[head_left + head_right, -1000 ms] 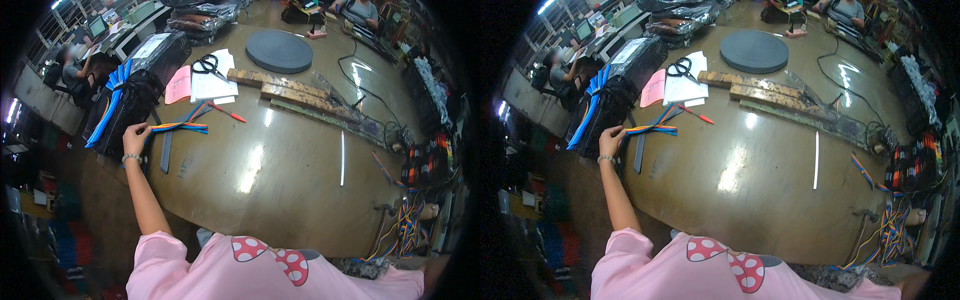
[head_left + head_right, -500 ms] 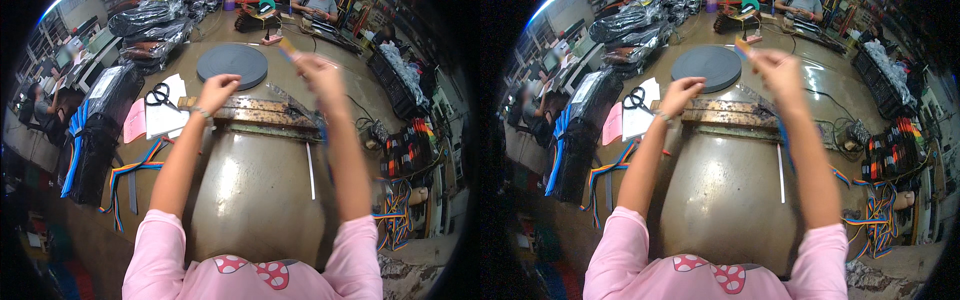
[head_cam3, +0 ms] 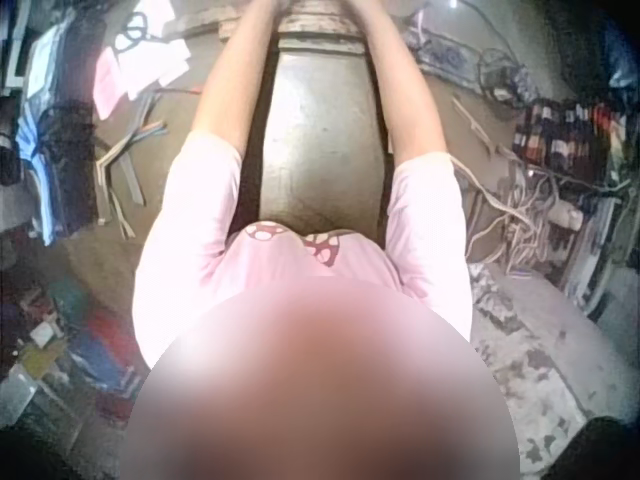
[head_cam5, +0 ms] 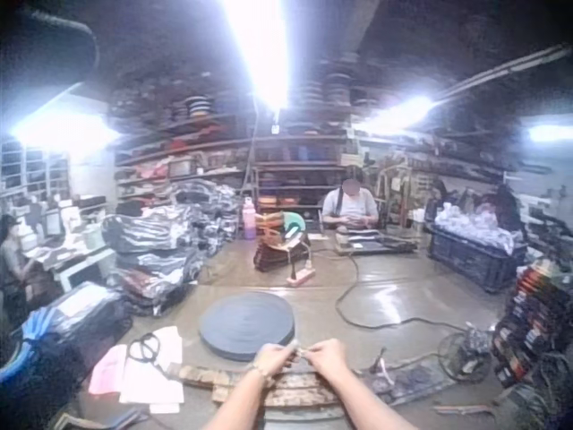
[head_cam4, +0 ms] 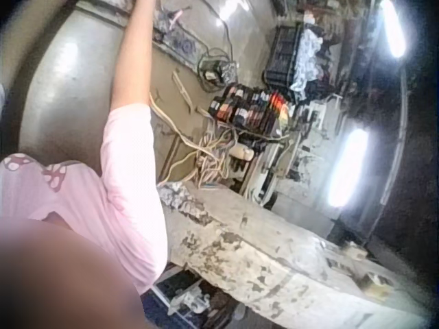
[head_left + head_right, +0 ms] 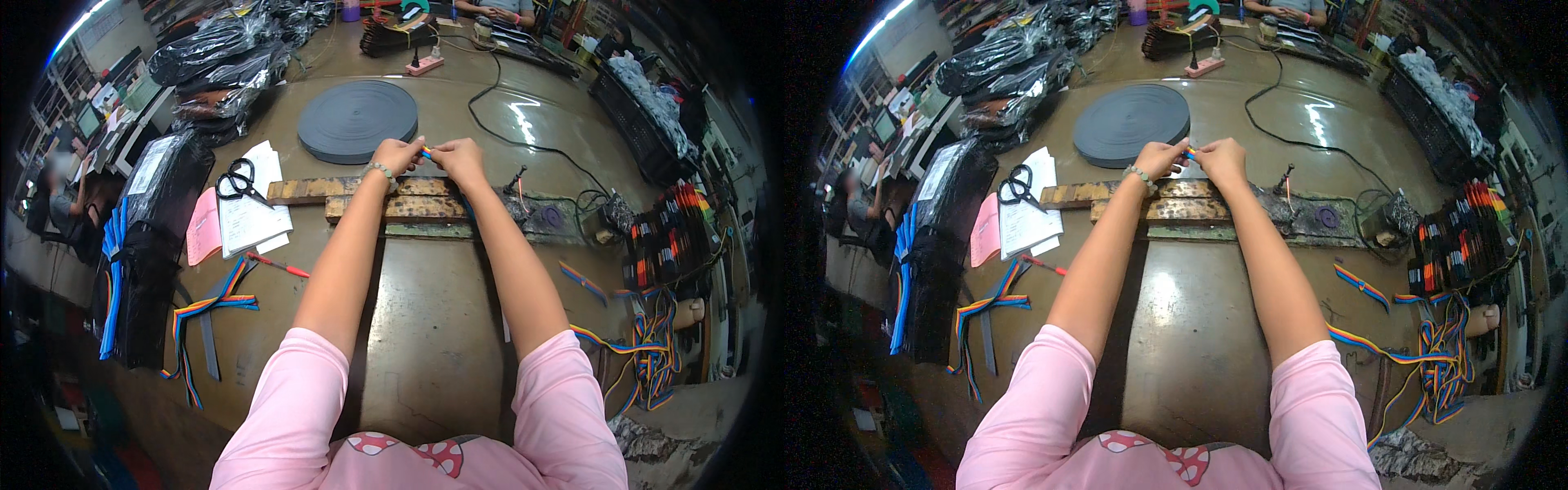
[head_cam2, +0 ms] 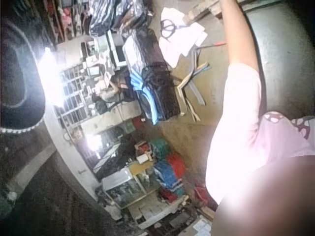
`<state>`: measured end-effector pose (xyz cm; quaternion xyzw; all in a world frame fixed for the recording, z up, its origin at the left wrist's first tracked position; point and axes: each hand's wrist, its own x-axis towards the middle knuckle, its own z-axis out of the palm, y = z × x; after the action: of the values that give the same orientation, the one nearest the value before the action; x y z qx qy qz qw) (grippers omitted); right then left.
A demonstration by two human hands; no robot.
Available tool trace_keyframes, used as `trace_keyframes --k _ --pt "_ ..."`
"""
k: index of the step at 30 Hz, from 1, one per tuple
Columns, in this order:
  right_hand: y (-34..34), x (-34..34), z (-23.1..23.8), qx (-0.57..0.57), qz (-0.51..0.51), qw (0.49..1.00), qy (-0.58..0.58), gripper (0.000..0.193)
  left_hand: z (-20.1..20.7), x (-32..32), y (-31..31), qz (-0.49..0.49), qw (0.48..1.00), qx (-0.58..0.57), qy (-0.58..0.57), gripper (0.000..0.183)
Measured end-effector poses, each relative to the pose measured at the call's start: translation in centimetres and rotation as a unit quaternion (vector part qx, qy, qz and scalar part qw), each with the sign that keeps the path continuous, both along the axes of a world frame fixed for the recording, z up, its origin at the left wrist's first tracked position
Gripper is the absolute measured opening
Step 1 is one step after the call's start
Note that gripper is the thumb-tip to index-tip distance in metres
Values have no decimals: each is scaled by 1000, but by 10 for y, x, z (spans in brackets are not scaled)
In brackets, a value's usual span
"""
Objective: The person measures and cuts multi-colored flat ribbon cables, then folds and bundles them on a workbench. They use a soldering iron to heat the cable ends and a lighter to trim or seal them. The person also uses scissors and a lighter during the process.
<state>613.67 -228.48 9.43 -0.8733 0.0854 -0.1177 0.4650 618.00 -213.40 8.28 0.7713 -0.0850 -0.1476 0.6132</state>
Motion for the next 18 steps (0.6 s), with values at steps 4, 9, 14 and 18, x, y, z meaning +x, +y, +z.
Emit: trace_keyframes --k 4,9,14,18 --pt "6 -6 20 -105 16 994 -3 22 -3 0 -1 5 998 61 -33 40" --pt "-24 -58 83 -322 -11 946 -23 34 -3 2 -3 12 995 96 -32 36" --pt "-104 -133 117 -129 28 988 85 37 -1 0 -3 -4 995 102 -14 36" --pt "-137 -154 80 111 -12 981 157 32 -1 2 -1 -6 995 102 -19 36"
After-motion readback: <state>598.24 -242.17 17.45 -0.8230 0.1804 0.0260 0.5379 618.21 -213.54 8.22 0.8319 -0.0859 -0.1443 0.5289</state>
